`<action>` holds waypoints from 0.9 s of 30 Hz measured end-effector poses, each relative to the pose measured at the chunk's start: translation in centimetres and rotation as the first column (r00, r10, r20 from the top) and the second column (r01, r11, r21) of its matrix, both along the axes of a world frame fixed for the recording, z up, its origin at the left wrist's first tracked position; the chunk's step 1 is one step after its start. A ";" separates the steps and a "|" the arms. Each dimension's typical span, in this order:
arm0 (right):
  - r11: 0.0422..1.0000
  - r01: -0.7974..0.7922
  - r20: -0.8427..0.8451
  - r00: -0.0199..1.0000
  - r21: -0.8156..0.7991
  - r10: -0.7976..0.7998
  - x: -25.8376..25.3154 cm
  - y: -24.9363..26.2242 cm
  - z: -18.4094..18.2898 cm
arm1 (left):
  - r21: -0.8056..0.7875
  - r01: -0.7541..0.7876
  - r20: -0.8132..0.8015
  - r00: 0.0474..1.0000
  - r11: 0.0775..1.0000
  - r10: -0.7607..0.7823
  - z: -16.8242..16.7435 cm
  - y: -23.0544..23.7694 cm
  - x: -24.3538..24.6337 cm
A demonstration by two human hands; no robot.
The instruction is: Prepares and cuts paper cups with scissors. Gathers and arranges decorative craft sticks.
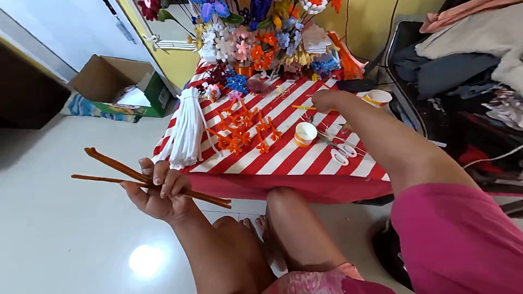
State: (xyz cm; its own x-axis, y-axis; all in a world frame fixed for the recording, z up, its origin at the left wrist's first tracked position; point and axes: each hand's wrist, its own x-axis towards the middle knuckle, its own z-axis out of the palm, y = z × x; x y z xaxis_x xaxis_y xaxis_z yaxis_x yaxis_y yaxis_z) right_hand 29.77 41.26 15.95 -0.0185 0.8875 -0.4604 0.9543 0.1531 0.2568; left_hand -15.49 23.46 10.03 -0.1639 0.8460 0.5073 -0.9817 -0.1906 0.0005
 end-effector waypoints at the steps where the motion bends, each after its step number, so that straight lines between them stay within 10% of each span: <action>1: 1.000 0.021 0.001 1.000 -0.001 -0.021 0.1 0.0 0.6 | 0.002 -0.012 -0.002 1.000 1.000 0.012 0.0 -0.1 -0.2; 17: 0.942 0.307 -0.109 0.950 0.134 -0.294 4.6 -2.7 2.9 | 0.000 -0.013 -0.014 1.000 1.000 0.013 -0.2 0.7 0.8; 27: 0.965 -0.236 -0.451 0.853 0.112 0.261 -0.2 -0.4 -0.4 | 0.009 0.006 -0.006 1.000 1.000 -0.006 -0.6 0.9 0.9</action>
State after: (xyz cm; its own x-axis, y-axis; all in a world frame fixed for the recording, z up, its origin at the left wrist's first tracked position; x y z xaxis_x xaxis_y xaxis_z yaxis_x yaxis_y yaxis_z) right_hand 29.59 40.90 15.55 -0.4392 0.8468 -0.3001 0.8976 0.3997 -0.1860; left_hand -14.62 24.39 9.44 -0.1560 0.8425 0.5156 -0.9827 -0.1849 0.0047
